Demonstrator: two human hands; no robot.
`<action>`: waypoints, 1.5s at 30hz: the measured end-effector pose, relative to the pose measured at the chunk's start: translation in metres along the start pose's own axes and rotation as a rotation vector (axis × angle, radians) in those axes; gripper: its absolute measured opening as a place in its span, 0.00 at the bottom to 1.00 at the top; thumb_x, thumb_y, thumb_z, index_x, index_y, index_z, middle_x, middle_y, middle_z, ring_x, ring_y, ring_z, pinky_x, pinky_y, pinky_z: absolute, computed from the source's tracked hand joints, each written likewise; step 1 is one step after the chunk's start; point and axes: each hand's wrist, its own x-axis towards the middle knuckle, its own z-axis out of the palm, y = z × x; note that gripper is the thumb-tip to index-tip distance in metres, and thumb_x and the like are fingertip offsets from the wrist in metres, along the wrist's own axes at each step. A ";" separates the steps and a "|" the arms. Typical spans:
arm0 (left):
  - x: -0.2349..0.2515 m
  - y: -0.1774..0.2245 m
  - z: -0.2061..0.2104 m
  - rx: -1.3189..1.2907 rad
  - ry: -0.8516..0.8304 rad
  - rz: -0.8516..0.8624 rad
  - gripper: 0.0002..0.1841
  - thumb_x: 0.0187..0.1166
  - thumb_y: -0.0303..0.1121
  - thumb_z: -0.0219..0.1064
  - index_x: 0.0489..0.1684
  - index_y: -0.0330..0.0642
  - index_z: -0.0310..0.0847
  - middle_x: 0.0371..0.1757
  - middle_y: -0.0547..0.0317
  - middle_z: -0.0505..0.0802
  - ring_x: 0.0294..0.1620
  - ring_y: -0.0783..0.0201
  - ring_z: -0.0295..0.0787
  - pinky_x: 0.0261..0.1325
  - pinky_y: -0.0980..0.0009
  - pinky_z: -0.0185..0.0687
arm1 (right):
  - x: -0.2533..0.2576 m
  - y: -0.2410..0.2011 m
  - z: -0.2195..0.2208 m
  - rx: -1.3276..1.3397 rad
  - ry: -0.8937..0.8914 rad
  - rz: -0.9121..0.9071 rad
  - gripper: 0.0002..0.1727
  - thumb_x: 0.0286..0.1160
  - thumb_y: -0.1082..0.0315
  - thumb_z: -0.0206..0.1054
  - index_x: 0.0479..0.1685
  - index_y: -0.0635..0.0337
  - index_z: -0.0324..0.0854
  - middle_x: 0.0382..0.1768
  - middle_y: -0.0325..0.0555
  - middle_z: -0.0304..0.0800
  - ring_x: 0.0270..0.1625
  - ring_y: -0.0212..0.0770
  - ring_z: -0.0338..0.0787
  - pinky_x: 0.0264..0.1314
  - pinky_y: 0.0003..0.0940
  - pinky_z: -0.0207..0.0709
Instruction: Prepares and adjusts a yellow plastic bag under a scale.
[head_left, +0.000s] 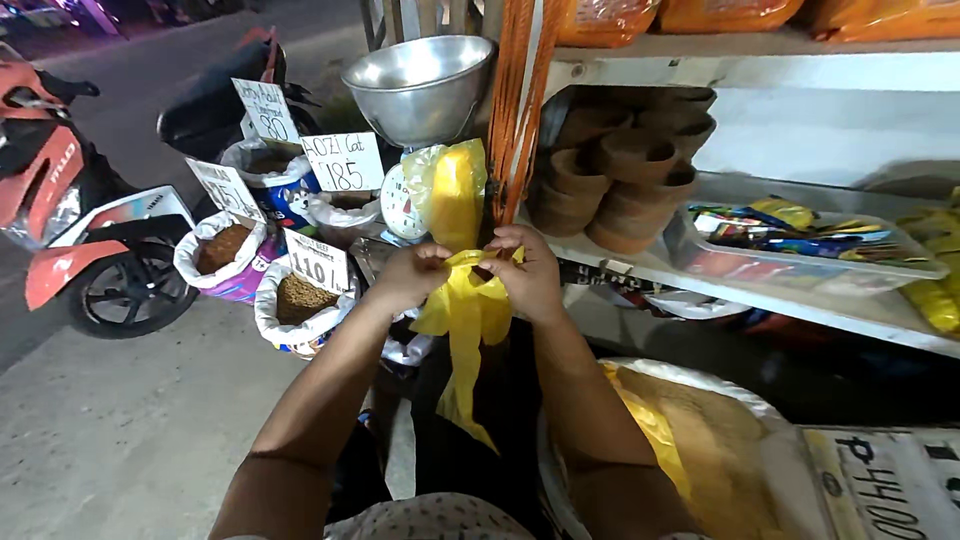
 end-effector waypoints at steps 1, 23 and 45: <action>0.000 -0.001 -0.003 -0.023 0.008 0.009 0.13 0.77 0.26 0.70 0.57 0.36 0.85 0.42 0.53 0.94 0.41 0.66 0.91 0.49 0.63 0.88 | 0.000 -0.005 -0.001 0.002 -0.049 0.134 0.31 0.60 0.64 0.82 0.66 0.63 0.81 0.49 0.44 0.91 0.53 0.32 0.88 0.58 0.32 0.84; 0.035 -0.010 0.002 0.050 0.209 0.023 0.06 0.73 0.32 0.79 0.42 0.41 0.92 0.36 0.60 0.95 0.36 0.70 0.89 0.48 0.66 0.86 | 0.021 0.005 0.019 0.183 -0.015 0.575 0.09 0.74 0.73 0.74 0.51 0.60 0.93 0.53 0.44 0.95 0.54 0.33 0.91 0.60 0.35 0.84; 0.139 -0.023 -0.038 -0.269 -0.068 0.310 0.31 0.83 0.59 0.58 0.64 0.39 0.84 0.63 0.55 0.91 0.63 0.65 0.87 0.68 0.61 0.84 | 0.119 0.061 0.032 0.652 -0.042 0.523 0.12 0.91 0.61 0.54 0.49 0.57 0.80 0.34 0.38 0.91 0.38 0.33 0.92 0.47 0.34 0.91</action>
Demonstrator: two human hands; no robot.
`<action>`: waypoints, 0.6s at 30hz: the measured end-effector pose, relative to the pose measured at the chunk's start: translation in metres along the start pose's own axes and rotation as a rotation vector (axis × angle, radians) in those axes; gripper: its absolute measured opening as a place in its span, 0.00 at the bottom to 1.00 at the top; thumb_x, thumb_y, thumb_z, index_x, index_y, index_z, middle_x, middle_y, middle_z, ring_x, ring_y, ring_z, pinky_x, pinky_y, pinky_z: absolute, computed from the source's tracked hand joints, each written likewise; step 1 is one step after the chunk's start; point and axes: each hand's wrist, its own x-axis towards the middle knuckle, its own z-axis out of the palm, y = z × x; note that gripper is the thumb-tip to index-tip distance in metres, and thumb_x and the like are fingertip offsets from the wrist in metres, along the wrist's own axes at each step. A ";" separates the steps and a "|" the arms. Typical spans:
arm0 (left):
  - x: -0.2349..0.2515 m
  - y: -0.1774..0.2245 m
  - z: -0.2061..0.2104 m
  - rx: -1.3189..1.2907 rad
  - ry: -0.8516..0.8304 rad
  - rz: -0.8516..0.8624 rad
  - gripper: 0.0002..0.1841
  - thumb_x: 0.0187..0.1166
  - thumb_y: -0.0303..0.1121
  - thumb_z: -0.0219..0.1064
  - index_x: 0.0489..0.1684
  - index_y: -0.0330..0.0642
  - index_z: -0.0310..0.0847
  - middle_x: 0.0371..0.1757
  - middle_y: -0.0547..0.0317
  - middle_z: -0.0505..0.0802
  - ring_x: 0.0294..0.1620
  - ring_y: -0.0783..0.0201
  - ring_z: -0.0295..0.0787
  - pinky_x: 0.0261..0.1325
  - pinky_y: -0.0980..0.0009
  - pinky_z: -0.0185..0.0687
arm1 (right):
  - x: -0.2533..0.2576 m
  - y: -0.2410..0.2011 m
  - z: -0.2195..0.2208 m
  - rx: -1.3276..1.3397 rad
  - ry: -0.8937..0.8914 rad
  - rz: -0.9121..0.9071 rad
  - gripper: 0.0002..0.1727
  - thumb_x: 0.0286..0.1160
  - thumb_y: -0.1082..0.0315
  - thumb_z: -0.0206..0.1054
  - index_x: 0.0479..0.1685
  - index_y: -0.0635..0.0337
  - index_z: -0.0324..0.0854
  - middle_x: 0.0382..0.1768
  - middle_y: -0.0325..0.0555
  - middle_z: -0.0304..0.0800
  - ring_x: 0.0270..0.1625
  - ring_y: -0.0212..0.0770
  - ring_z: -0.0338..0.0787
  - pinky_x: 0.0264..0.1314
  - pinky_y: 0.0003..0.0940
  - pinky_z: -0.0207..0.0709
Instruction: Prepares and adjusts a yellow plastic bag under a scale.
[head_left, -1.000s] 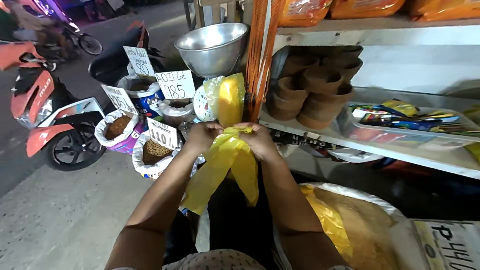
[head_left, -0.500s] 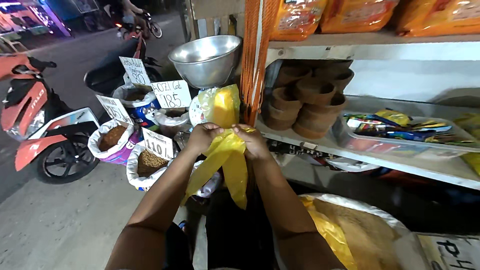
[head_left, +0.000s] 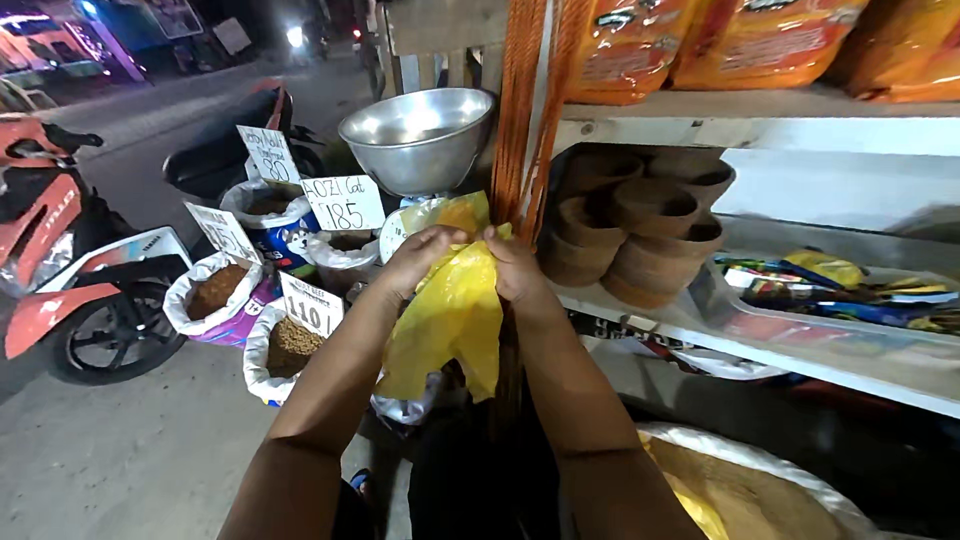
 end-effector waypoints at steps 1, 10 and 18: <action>-0.002 0.005 0.002 -0.007 0.014 -0.043 0.21 0.77 0.44 0.68 0.58 0.38 0.86 0.58 0.56 0.93 0.57 0.67 0.89 0.63 0.64 0.86 | 0.001 0.000 0.000 -0.018 0.001 -0.020 0.09 0.89 0.63 0.57 0.49 0.57 0.79 0.35 0.38 0.90 0.38 0.32 0.91 0.47 0.34 0.90; 0.001 -0.009 -0.002 -0.034 0.112 -0.070 0.07 0.83 0.27 0.67 0.39 0.37 0.91 0.40 0.64 0.94 0.43 0.77 0.88 0.52 0.74 0.85 | -0.004 0.022 -0.014 0.000 -0.027 -0.067 0.06 0.83 0.67 0.62 0.37 0.53 0.82 0.29 0.33 0.91 0.34 0.29 0.91 0.43 0.31 0.90; 0.006 -0.035 0.005 -0.504 0.052 0.029 0.17 0.90 0.48 0.54 0.32 0.54 0.82 0.26 0.70 0.89 0.34 0.72 0.88 0.49 0.70 0.87 | -0.003 0.028 -0.014 -0.013 -0.215 0.026 0.39 0.89 0.34 0.27 0.47 0.48 0.83 0.39 0.32 0.89 0.43 0.28 0.89 0.48 0.31 0.88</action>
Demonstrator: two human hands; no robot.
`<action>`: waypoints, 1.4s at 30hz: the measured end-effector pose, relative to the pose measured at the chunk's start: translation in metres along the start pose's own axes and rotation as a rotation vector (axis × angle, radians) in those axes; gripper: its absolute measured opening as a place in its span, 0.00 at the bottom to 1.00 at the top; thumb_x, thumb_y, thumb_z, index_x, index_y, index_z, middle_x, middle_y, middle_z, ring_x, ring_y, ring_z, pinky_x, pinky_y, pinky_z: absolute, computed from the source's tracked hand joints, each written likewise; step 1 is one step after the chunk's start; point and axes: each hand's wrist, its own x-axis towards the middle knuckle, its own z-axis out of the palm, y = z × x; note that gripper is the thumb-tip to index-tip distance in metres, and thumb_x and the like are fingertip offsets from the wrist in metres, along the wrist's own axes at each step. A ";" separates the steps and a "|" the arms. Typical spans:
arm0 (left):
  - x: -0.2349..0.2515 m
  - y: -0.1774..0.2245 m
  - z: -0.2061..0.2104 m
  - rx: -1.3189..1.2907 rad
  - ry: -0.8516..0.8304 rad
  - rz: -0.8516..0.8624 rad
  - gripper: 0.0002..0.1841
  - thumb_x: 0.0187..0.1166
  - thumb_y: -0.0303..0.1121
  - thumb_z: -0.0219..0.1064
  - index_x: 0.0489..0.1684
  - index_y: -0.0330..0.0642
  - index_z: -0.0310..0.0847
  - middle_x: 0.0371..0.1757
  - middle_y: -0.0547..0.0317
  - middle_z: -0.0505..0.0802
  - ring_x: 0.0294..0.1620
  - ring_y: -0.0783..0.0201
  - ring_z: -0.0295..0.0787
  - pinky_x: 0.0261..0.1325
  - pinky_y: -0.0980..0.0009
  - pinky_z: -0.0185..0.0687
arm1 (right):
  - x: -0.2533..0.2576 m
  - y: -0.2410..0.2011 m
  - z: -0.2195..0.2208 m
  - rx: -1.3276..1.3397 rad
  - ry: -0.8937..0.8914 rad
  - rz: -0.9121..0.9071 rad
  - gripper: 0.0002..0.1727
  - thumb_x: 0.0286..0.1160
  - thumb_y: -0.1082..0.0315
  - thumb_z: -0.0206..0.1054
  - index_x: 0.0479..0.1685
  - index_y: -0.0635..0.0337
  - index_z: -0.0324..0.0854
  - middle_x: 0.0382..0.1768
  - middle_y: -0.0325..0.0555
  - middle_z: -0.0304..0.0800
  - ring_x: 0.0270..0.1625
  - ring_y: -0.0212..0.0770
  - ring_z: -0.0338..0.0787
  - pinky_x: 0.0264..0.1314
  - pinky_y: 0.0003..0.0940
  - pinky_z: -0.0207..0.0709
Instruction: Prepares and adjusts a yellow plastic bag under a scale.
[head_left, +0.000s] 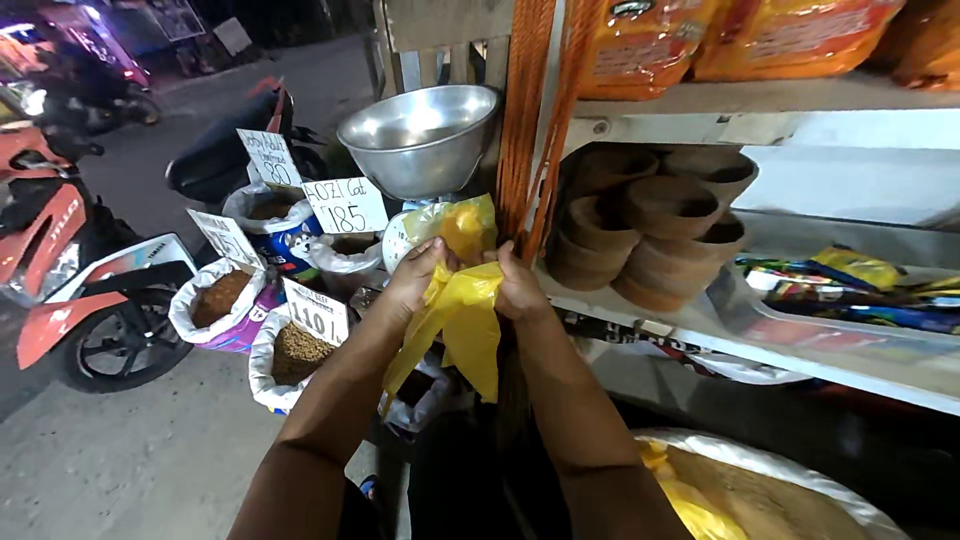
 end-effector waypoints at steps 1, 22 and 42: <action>0.002 -0.004 -0.003 -0.020 -0.008 0.023 0.17 0.90 0.48 0.53 0.31 0.56 0.80 0.25 0.72 0.86 0.33 0.73 0.85 0.48 0.70 0.85 | 0.001 -0.001 0.003 0.009 0.018 0.007 0.41 0.89 0.34 0.23 0.48 0.48 0.83 0.40 0.33 0.90 0.44 0.29 0.89 0.48 0.32 0.88; 0.025 0.019 -0.011 -0.156 -0.026 0.249 0.09 0.86 0.34 0.63 0.52 0.55 0.90 0.41 0.71 0.95 0.41 0.78 0.91 0.49 0.77 0.89 | 0.009 -0.009 -0.007 0.046 -0.196 -0.044 0.11 0.77 0.49 0.68 0.38 0.43 0.89 0.35 0.29 0.96 0.37 0.24 0.93 0.42 0.26 0.90; 0.025 -0.058 -0.042 0.939 0.197 -0.492 0.17 0.84 0.27 0.64 0.68 0.28 0.79 0.66 0.36 0.87 0.65 0.48 0.86 0.70 0.49 0.81 | 0.038 0.020 0.015 -0.382 0.640 0.237 0.21 0.93 0.63 0.53 0.76 0.64 0.76 0.70 0.61 0.83 0.71 0.53 0.83 0.75 0.55 0.74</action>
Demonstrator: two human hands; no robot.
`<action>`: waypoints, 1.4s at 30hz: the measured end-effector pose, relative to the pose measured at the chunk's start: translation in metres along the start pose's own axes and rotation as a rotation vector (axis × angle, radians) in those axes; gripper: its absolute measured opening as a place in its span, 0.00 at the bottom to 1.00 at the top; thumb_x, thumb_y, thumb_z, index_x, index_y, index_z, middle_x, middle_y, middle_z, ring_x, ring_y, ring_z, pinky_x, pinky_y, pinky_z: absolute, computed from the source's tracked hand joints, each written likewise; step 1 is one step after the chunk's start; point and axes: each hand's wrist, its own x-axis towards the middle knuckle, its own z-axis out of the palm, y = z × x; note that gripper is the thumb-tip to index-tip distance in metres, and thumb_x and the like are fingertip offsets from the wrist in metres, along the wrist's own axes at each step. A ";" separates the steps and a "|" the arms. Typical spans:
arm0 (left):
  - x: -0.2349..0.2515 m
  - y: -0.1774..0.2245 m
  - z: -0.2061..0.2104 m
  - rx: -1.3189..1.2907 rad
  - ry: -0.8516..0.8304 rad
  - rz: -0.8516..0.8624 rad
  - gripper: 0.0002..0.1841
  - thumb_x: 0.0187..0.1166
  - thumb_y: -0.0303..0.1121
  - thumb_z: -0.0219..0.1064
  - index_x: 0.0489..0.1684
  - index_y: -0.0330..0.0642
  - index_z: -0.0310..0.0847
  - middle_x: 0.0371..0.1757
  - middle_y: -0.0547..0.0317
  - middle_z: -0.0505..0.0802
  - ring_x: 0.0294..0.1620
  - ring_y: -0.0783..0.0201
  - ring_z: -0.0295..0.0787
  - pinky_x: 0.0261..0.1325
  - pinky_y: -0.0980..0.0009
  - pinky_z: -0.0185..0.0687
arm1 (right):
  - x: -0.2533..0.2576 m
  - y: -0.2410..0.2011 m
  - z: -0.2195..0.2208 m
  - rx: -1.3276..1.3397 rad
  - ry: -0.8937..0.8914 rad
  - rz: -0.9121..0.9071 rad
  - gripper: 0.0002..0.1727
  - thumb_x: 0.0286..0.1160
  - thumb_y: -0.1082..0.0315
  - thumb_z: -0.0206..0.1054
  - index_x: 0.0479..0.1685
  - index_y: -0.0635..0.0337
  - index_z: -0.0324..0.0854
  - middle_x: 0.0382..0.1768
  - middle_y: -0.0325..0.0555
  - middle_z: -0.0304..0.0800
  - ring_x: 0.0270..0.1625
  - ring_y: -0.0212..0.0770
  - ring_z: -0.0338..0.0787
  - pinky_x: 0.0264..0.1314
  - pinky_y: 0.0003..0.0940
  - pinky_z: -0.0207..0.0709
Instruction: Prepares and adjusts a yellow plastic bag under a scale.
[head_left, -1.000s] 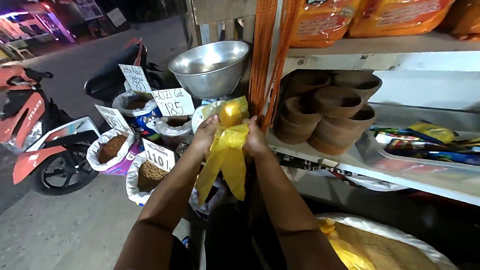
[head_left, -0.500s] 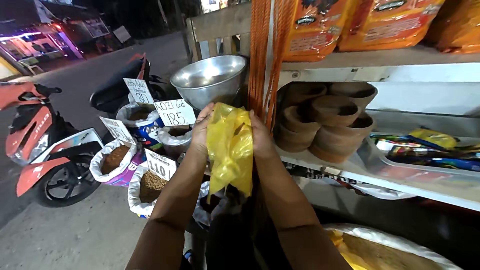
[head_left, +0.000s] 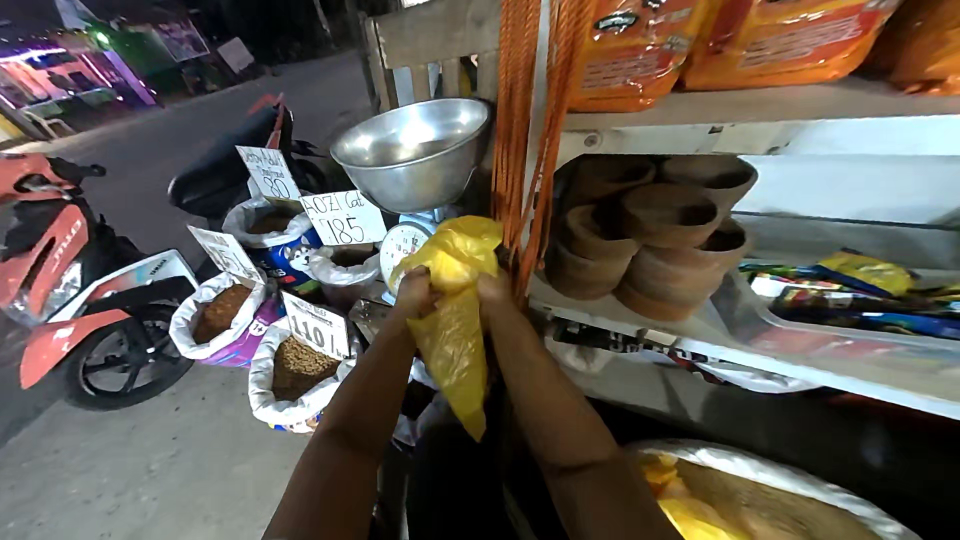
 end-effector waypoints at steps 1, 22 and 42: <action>0.004 -0.014 0.012 -0.223 0.017 -0.069 0.16 0.87 0.26 0.58 0.70 0.32 0.76 0.63 0.41 0.88 0.58 0.54 0.87 0.63 0.55 0.84 | -0.003 0.013 0.000 -0.126 0.014 -0.012 0.20 0.92 0.64 0.54 0.72 0.66 0.78 0.67 0.66 0.84 0.70 0.58 0.83 0.75 0.58 0.73; -0.036 -0.059 0.062 0.357 -0.168 -0.117 0.25 0.81 0.32 0.67 0.74 0.27 0.75 0.73 0.31 0.82 0.78 0.39 0.76 0.81 0.43 0.69 | -0.011 0.148 -0.002 -0.022 -0.003 0.217 0.20 0.89 0.68 0.59 0.74 0.69 0.75 0.68 0.66 0.82 0.69 0.54 0.83 0.73 0.49 0.77; -0.017 -0.042 0.077 -0.445 0.393 0.150 0.58 0.53 0.38 0.91 0.87 0.35 0.53 0.71 0.40 0.84 0.71 0.55 0.84 0.76 0.56 0.81 | -0.031 0.133 0.000 -0.341 0.090 0.272 0.29 0.87 0.61 0.63 0.82 0.68 0.65 0.68 0.67 0.83 0.70 0.58 0.86 0.74 0.54 0.78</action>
